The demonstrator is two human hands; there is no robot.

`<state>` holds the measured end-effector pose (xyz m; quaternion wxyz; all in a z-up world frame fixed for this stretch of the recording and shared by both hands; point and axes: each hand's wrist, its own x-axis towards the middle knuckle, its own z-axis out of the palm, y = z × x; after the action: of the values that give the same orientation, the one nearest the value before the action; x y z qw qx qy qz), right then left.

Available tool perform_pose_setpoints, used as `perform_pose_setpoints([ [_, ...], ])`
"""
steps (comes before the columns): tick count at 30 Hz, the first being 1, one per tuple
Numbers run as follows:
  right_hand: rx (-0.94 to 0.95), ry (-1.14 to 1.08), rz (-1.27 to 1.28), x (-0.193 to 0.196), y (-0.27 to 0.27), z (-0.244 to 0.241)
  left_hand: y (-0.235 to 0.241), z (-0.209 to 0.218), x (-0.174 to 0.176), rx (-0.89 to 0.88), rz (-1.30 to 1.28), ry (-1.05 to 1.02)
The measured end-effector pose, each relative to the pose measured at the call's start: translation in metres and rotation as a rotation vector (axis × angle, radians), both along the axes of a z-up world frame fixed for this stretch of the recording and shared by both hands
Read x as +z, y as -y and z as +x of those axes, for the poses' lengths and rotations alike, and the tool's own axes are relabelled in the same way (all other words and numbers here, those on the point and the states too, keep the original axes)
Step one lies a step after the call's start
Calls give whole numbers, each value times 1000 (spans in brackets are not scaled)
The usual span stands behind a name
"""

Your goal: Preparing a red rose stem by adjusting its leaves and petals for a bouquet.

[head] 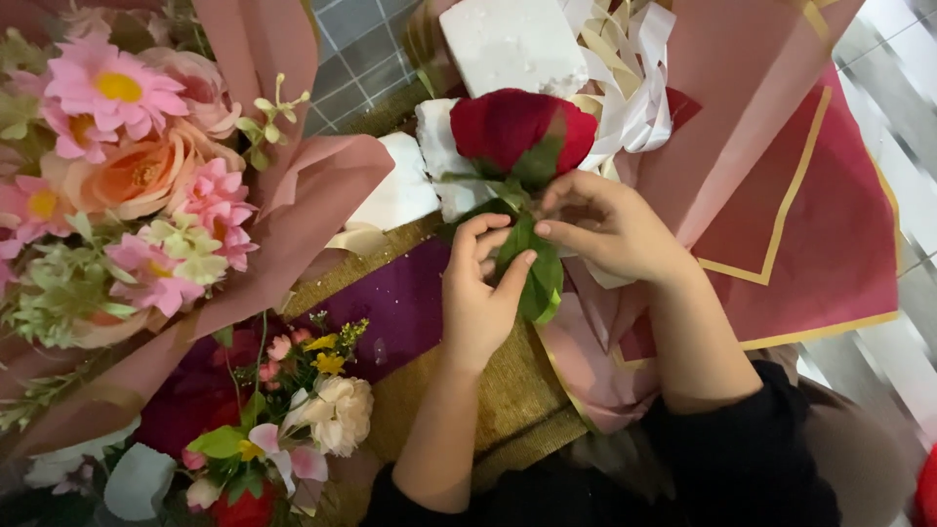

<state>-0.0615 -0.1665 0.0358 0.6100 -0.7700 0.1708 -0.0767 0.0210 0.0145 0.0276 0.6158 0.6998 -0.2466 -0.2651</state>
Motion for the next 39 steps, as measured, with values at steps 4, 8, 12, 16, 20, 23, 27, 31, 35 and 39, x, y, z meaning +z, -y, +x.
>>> perform_pose_setpoints([
  [4,10,15,-93,14,-2,-2,2,-3,-4,42,-34,49],
  [8,51,3,22,12,-1,-3,5,-4,-9,72,-43,81],
  [12,37,-10,34,10,0,0,6,-7,-10,60,-30,56],
  [16,-10,-36,33,-1,1,1,7,-8,-10,49,-18,56],
  [20,-22,-45,57,-3,0,1,8,-9,-4,41,24,39],
  [23,-8,-56,81,-3,3,1,9,-8,1,35,46,83],
  [27,34,-32,24,-1,3,1,11,-9,-4,56,49,121],
  [31,72,-26,-5,6,5,7,10,-6,-13,84,34,72],
  [35,93,-2,0,16,-4,6,8,-12,-13,140,-56,15],
  [39,125,61,-11,13,-8,8,7,-8,-16,198,-71,23],
])
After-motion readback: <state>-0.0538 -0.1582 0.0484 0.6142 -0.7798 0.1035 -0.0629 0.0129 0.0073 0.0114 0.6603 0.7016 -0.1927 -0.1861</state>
